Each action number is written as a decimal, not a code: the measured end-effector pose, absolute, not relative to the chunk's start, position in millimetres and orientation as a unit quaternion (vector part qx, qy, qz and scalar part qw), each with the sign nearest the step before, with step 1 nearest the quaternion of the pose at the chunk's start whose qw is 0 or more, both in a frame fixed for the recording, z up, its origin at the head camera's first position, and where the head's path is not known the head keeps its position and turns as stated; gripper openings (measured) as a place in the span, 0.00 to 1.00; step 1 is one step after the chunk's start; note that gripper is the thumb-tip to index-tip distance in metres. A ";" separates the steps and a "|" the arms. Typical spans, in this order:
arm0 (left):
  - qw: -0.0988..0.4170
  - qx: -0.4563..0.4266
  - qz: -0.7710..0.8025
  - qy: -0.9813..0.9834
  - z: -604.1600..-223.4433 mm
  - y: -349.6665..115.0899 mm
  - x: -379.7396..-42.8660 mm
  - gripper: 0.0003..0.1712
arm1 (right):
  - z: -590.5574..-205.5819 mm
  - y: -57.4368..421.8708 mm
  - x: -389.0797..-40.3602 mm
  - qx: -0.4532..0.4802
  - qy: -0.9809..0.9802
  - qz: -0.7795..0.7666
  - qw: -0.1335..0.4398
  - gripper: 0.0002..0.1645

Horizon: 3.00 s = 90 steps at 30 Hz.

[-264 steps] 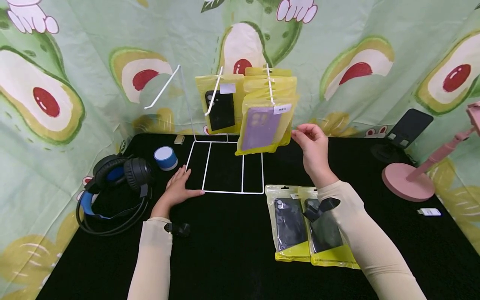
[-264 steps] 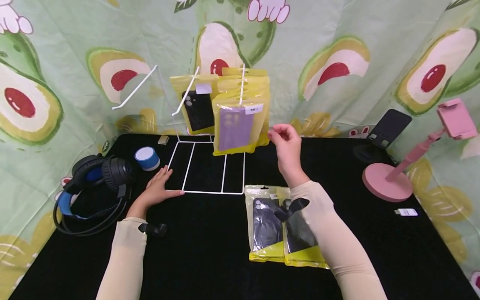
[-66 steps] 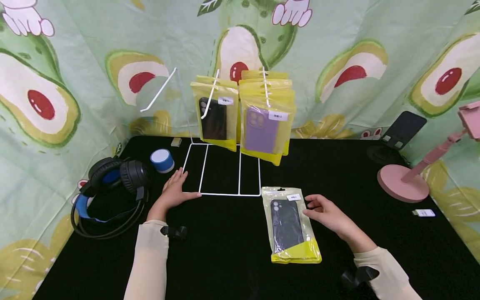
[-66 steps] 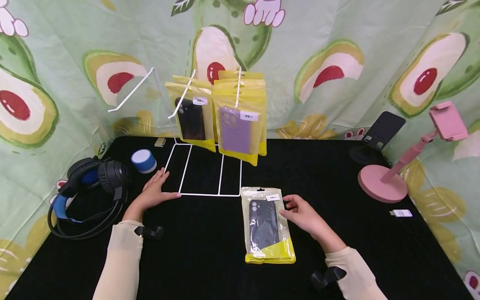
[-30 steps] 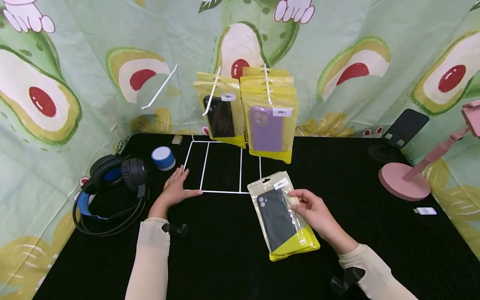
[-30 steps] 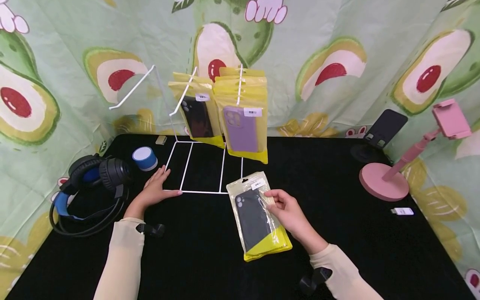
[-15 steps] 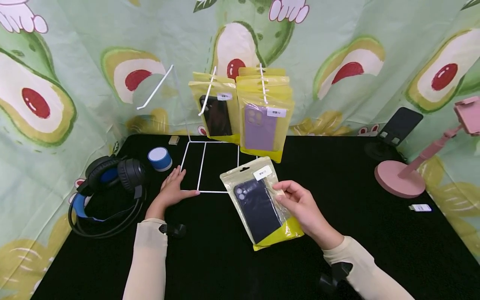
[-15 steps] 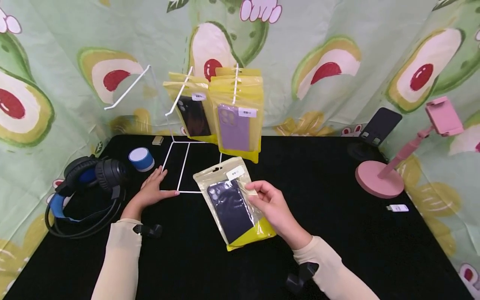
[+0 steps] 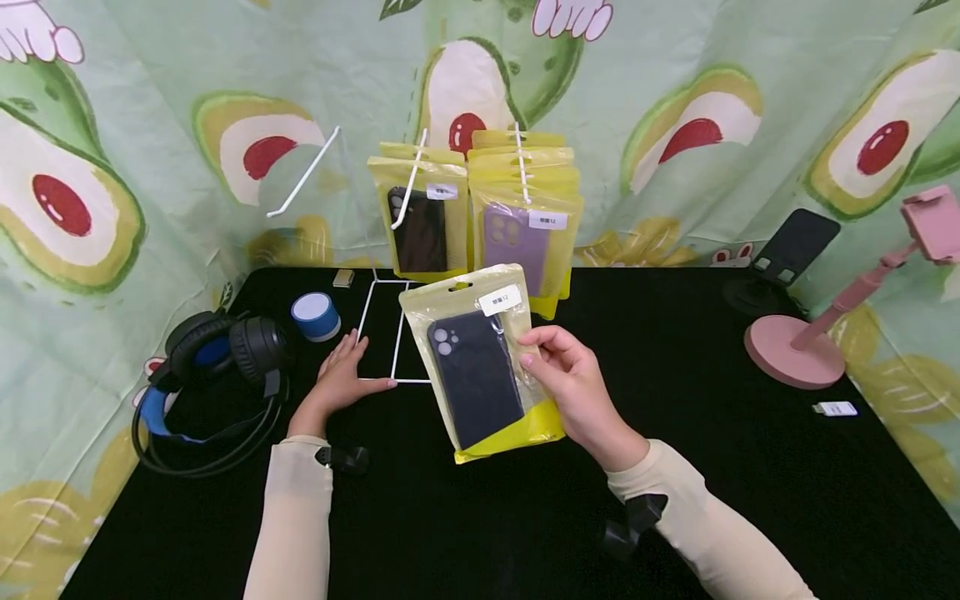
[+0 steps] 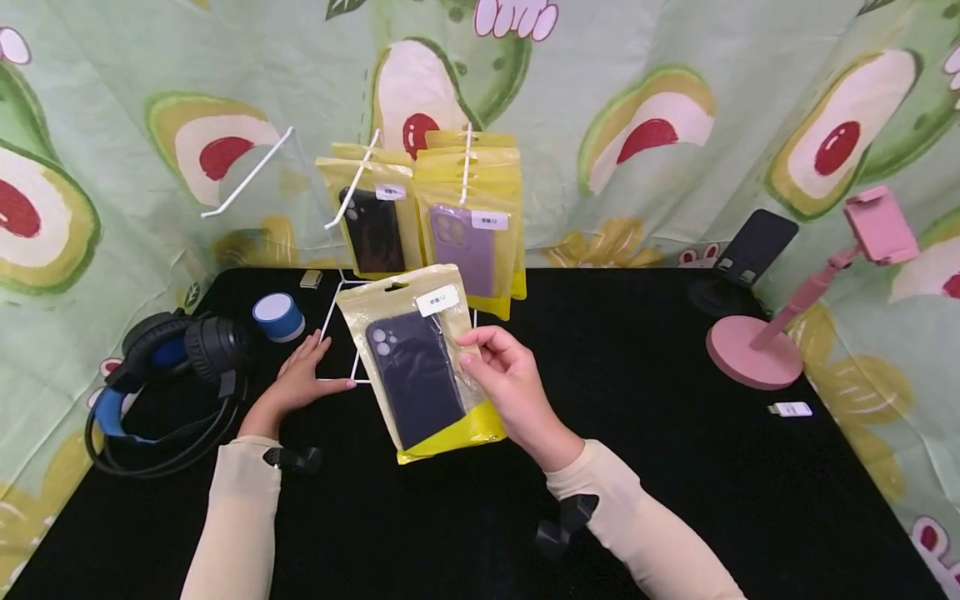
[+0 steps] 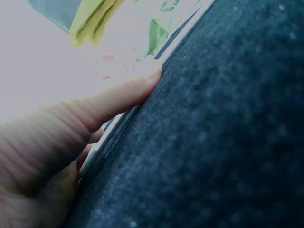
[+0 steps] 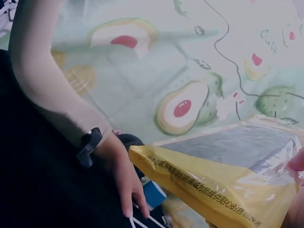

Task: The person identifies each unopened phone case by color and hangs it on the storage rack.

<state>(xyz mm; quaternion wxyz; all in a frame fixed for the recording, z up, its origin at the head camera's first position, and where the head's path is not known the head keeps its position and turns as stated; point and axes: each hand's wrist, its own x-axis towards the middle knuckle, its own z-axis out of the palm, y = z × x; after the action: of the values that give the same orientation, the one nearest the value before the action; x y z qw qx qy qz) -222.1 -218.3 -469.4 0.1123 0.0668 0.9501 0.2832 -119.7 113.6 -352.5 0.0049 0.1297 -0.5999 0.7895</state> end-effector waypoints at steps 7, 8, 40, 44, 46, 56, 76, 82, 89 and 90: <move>0.108 0.072 0.289 0.949 -466.9 -218.2 -220.9 0.60 | -340.7 95.1 -131.1 0.132 -0.587 0.798 0.037 0.18; 0.107 0.073 0.290 0.948 -466.9 -218.5 -220.8 0.60 | -339.0 92.2 -132.9 0.134 -0.586 0.798 0.039 0.18; 0.108 0.076 0.293 0.947 -468.7 -220.0 -221.2 0.60 | -318.1 41.4 -188.0 0.086 -0.592 0.798 0.073 0.06; 0.112 0.073 0.293 0.947 -467.7 -219.6 -221.0 0.60 | -318.8 30.3 -202.0 0.059 -0.587 0.801 0.100 0.07; 0.116 0.069 0.291 0.947 -467.7 -219.6 -220.3 0.60 | -320.3 25.2 -206.8 0.046 -0.591 0.798 0.107 0.07; 0.123 0.065 0.288 0.947 -467.4 -218.2 -220.7 0.60 | -330.7 30.4 -209.1 0.069 -0.655 0.748 0.075 0.20; 0.125 0.059 0.284 0.949 -466.7 -216.9 -219.7 0.63 | -381.9 133.2 -158.7 0.072 -0.726 0.684 -0.025 0.21; 0.124 0.057 0.285 0.949 -467.2 -216.3 -217.2 0.62 | -405.8 170.1 -139.8 0.020 -0.730 0.679 -0.073 0.24; 0.122 0.057 0.292 0.947 -462.1 -213.6 -217.8 0.61 | -421.4 211.0 -116.5 -0.046 -0.723 0.677 -0.130 0.26; 0.121 0.057 0.290 0.947 -462.3 -214.0 -218.5 0.61 | -422.6 215.4 -114.7 -0.053 -0.724 0.676 -0.130 0.26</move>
<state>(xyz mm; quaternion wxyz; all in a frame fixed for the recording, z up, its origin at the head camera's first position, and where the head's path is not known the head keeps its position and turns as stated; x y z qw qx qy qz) -218.5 -214.0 -462.3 0.1213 0.0567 0.9475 0.2905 -114.7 215.4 -422.6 -0.1299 -0.0531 -0.7237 0.6757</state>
